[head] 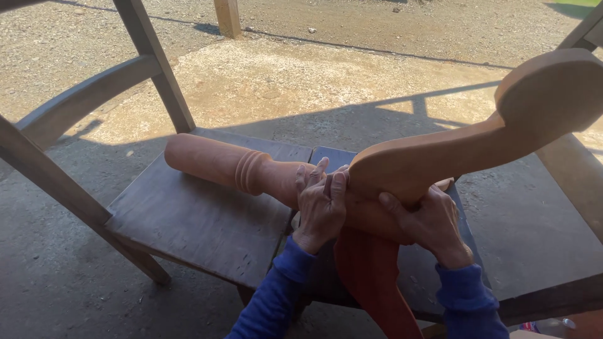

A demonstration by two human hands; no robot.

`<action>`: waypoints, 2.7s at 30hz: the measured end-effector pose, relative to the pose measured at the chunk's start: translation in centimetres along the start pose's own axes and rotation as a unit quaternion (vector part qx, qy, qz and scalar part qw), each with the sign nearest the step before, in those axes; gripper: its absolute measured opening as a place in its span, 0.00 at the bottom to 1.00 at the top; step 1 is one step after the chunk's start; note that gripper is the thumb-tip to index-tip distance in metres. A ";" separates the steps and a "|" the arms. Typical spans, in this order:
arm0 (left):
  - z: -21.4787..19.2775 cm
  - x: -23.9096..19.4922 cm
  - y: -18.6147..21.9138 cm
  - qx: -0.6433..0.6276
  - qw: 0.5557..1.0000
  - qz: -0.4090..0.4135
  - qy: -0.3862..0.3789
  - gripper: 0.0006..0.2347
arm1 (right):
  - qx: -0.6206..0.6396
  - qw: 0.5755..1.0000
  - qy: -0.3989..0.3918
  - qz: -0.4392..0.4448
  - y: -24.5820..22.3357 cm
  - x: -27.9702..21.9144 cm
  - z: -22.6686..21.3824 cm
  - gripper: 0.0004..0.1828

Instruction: The person sands a wooden chair leg or spindle using a sanding block. They hold the object steady with one hand while rubbing the sanding block along the curved surfaces and grooves of the wood.

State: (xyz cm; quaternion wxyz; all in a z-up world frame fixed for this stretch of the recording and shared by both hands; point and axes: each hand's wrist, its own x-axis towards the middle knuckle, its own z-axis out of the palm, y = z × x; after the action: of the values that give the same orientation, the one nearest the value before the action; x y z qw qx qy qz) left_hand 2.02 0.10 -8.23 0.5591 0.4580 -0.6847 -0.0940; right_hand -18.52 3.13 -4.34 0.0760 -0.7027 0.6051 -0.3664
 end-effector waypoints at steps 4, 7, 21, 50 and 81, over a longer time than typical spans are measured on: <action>0.6 -1.8 0.1 0.005 0.999 0.001 0.043 0.19 | -0.071 0.997 0.022 -0.030 0.9 -0.2 0.4 0.31; 1.0 -1.9 0.0 0.002 0.995 0.040 0.093 0.19 | -0.091 0.995 0.048 -0.011 1.2 -0.3 0.5 0.31; 0.9 -1.2 -0.2 0.018 0.999 0.026 0.042 0.18 | 0.056 0.998 0.029 0.007 2.9 -1.1 0.3 0.24; -4.2 -4.5 -3.2 -0.083 0.994 0.070 0.031 0.14 | 0.053 0.997 0.049 0.012 5.1 -1.0 0.6 0.26; -0.4 -4.1 -3.1 0.070 0.988 0.122 0.065 0.18 | 0.026 0.998 0.040 -0.034 3.8 -0.8 0.5 0.26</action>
State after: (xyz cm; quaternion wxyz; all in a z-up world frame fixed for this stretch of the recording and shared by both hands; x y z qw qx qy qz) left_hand 3.84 1.50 -12.87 0.5761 0.4142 -0.7027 0.0524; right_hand -21.27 2.76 -7.12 0.0578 -0.7054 0.5739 -0.4119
